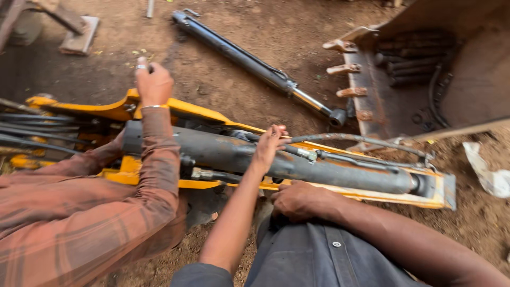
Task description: The person uses wrenches to loosen and adjust components on a yellow hydraulic excavator arm, working on hydraulic lines and cylinder mounts while another person assists.
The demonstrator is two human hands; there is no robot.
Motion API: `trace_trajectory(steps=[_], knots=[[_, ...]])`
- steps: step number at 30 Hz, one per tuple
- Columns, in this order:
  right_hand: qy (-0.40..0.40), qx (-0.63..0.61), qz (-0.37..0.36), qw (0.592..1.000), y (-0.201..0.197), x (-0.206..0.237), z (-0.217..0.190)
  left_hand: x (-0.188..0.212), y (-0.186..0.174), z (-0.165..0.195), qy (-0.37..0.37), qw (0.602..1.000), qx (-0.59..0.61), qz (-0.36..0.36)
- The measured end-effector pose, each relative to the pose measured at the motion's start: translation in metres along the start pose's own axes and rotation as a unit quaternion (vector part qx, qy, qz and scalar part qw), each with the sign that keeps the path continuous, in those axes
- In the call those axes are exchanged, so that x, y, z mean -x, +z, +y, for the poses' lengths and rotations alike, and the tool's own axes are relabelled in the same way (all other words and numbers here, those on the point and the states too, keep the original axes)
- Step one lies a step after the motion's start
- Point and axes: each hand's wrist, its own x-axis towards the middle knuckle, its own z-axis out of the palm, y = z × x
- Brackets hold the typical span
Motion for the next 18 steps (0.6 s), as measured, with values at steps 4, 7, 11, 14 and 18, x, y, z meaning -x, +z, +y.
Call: trace_trajectory(steps=[4,7,11,14,18], knots=[[0.011,-0.015,0.026,0.999,0.020,-0.010,0.013,0.007,-0.007,-0.006,-0.011,0.993,0.116,-0.033],[-0.048,-0.037,0.143,0.988,0.029,-0.007,0.023,0.010,-0.006,-0.008,-0.021,0.960,0.263,-0.091],[-0.126,-0.437,0.360,0.815,0.036,0.025,0.033,0.019,-0.004,0.005,-0.035,0.921,0.363,-0.135],[-0.087,-0.757,0.374,0.528,0.040,0.046,0.038,0.028,0.002,0.015,-0.039,0.917,0.370,-0.143],[-0.058,-0.808,0.414,0.416,0.039,0.047,0.032,0.028,0.019,0.021,-0.046,0.914,0.363,-0.177]])
